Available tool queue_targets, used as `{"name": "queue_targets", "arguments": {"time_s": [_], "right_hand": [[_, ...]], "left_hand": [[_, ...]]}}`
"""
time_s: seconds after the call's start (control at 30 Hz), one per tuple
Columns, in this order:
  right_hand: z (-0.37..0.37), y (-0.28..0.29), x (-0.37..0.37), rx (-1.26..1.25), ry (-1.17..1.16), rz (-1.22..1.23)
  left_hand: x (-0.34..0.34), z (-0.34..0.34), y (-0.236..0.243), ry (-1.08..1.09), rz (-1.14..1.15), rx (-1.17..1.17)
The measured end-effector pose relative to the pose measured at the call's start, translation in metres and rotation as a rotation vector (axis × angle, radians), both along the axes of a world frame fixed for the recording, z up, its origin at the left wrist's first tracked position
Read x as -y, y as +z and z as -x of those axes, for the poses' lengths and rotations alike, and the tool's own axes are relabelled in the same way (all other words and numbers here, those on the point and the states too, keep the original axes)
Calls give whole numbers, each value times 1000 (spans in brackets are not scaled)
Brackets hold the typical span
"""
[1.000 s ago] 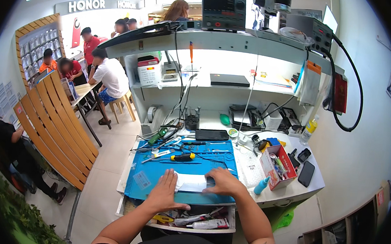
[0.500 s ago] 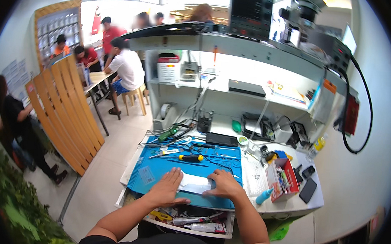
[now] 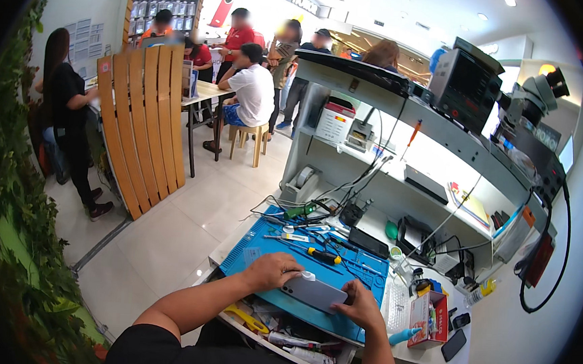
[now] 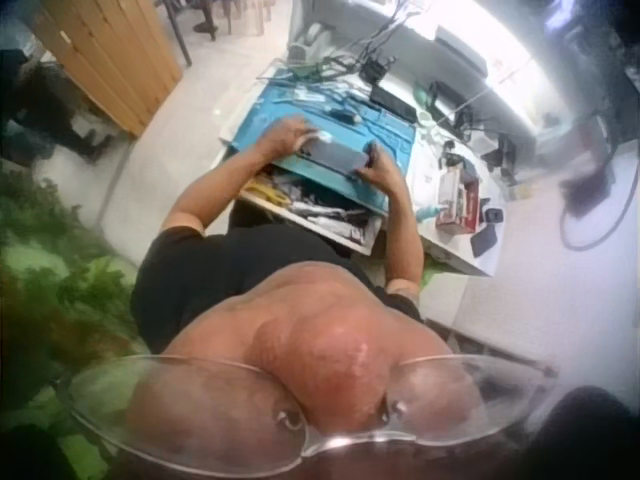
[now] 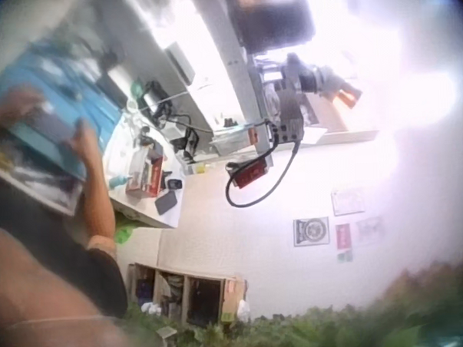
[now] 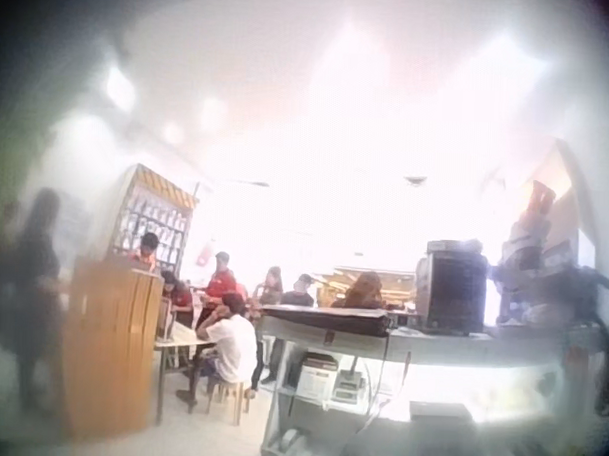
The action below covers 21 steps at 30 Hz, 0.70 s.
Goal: The person applies adhesive from a tube to the internal frame of a mobile phone, presses a back panel onto the frame, and wipes the device with a cloth and liquid.
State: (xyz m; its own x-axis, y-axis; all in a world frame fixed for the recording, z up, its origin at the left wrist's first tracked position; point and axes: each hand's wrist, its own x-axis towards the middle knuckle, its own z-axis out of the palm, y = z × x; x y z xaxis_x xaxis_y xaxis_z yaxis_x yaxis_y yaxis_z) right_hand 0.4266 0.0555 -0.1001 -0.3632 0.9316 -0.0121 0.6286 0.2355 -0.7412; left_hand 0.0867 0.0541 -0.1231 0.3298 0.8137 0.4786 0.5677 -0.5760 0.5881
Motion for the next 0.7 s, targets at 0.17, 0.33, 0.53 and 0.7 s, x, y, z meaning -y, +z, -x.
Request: {"name": "queue_targets", "arguments": {"time_s": [0.17, 0.33, 0.53, 0.7], "right_hand": [[-1, -24, 4, -243, -49, 111], [8, -25, 22, -278, -139, -116], [-10, -63, 28, -259, -120, -189], [-6, -28, 38, -116, -54, -402]], "left_hand": [[-6, -8, -6, -75, -90, -128], [1, -89, 1, -194, -180, -231], [13, -54, -3, -152, -21, -288], [29, 1, 24, -123, -175, -286]]}}
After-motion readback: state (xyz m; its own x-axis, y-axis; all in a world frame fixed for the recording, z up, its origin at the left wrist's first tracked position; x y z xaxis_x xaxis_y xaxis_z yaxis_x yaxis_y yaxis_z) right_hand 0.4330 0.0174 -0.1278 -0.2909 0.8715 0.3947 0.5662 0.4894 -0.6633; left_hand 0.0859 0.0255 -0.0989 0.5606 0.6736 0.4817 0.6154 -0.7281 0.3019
